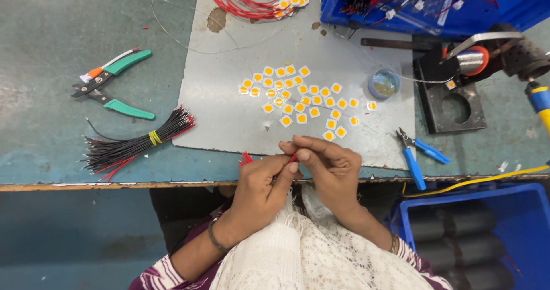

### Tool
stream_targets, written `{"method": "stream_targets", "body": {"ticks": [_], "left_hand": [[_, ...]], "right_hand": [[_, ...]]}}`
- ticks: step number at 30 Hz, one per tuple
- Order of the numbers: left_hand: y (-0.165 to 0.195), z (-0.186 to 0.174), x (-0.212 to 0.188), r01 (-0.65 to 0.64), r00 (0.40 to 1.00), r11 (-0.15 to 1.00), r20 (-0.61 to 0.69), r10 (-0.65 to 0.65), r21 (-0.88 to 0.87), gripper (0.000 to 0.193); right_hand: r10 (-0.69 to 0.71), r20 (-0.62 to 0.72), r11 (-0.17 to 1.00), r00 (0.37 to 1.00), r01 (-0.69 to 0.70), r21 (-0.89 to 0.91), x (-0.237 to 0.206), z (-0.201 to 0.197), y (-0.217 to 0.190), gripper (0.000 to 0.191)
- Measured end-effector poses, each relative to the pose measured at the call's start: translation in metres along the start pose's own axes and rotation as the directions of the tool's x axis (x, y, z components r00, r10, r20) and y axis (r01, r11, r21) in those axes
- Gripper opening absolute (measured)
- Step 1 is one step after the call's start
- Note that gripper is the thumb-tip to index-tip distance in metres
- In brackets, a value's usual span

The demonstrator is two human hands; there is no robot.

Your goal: The person sits at a factory workbench soldering red and black wires onto small yellow LED modules with a soldering iron. They strip insulation from wire ends with a hand tool, dip the stripped ends into a small container of flux or solder paste, and solder the wires to the modules one at a time.

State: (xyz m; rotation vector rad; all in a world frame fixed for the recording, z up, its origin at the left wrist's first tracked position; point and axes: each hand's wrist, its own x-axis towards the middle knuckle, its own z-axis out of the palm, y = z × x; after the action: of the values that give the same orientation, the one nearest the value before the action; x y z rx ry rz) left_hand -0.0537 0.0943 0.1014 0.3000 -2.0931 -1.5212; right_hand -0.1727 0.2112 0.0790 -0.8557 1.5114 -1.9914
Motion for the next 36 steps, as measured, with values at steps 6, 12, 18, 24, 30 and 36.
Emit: {"method": "stream_targets", "body": {"ticks": [6,12,18,24,30,36], "left_hand": [[0.002,-0.002,-0.001,-0.144,0.987,0.978,-0.043,0.152,0.153,0.011],[0.002,-0.027,-0.001,-0.146,0.958,0.925,-0.181,0.220,0.352,0.012],[-0.010,-0.048,-0.007,-0.076,0.956,0.816,-0.191,0.223,0.572,0.011],[-0.029,-0.048,-0.009,-0.031,0.965,0.809,-0.194,0.178,0.587,0.010],[-0.040,-0.045,-0.006,0.019,0.975,0.852,-0.199,0.100,0.523,0.011],[-0.035,-0.041,-0.002,0.015,0.981,0.887,-0.180,0.077,0.462,0.011]], "right_hand": [[0.013,0.055,0.996,0.998,-0.018,0.092,-0.001,-0.005,-0.003,0.031],[-0.191,-0.185,0.785,0.964,0.037,-0.619,0.032,-0.088,-0.019,0.059],[-0.157,-0.301,0.402,0.941,-0.218,-0.889,0.052,-0.161,-0.013,0.080],[-0.124,-0.163,0.425,0.979,-0.096,-0.900,0.076,-0.181,0.012,0.108],[-0.105,-0.159,0.248,0.982,-0.129,-0.960,0.098,-0.173,0.014,0.111],[-0.033,-0.174,0.488,0.984,-0.136,-0.862,0.086,-0.154,-0.012,0.107]]}}
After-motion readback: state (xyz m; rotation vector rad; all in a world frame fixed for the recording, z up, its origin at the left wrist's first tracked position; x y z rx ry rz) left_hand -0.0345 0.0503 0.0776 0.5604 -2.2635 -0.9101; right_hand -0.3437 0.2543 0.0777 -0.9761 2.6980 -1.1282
